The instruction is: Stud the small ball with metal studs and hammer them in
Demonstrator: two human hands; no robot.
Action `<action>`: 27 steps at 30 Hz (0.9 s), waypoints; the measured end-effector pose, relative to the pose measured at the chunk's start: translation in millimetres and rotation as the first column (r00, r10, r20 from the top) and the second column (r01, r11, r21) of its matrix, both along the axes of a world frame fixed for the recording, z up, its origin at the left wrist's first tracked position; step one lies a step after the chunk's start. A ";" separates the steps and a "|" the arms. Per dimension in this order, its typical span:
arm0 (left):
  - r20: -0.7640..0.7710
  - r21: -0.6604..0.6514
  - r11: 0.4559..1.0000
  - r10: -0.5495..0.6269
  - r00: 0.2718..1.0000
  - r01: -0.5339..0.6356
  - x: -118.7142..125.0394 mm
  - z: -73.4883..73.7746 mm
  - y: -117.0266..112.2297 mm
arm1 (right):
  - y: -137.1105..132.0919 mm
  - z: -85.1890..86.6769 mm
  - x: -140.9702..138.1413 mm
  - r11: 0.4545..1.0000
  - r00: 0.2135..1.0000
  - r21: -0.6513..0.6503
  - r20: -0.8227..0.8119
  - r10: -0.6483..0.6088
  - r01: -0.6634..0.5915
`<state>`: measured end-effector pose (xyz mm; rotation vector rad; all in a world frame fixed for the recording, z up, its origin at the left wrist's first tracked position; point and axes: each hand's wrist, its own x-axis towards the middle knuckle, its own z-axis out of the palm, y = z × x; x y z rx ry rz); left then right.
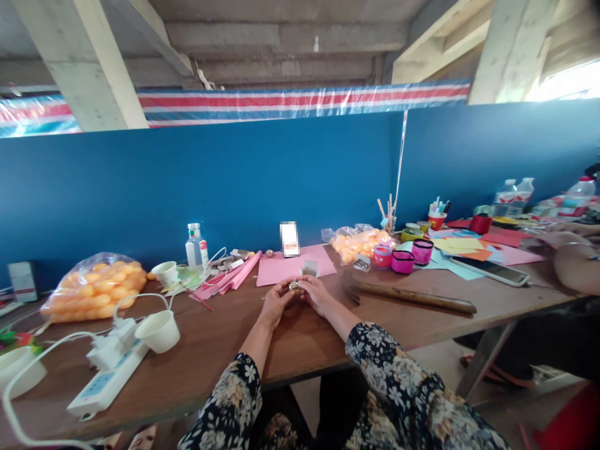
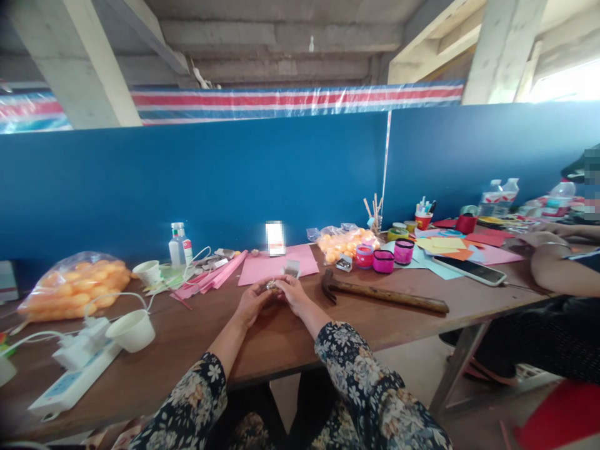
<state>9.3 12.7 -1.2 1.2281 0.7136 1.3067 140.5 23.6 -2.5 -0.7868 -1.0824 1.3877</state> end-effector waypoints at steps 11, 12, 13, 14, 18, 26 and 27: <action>0.106 -0.093 0.996 0.012 0.994 -0.002 -2.1 1.4 1.2 | -2.2 5.1 0.4 0.999 0.997 -0.053 -0.073 -0.016 0.012; 0.145 -0.123 0.992 0.036 0.989 -0.018 -2.5 1.6 2.0 | -2.9 5.8 0.4 0.998 0.996 -0.059 -0.091 -0.014 0.008; 0.177 -0.149 0.988 0.061 0.982 -0.034 -3.0 1.9 2.8 | -3.5 6.4 0.5 0.998 0.994 -0.068 -0.106 -0.017 0.010; 0.201 -0.170 0.984 0.083 0.976 -0.049 -3.4 2.1 3.6 | -4.1 6.9 0.5 0.997 0.993 -0.079 -0.115 -0.024 0.015; 0.248 -0.210 0.973 0.145 0.958 -0.093 -4.5 1.8 6.4 | -5.3 9.9 0.4 0.993 0.988 -0.110 -0.144 -0.053 0.037; 0.295 -0.232 0.966 0.177 0.939 -0.109 -4.1 -0.2 9.3 | 2.7 37.8 33.5 0.941 0.938 0.002 -0.080 -0.338 0.340; 0.301 -0.235 0.966 0.181 0.936 -0.111 -4.1 0.0 9.0 | 3.5 42.4 46.1 0.933 0.933 0.057 0.045 -0.357 0.355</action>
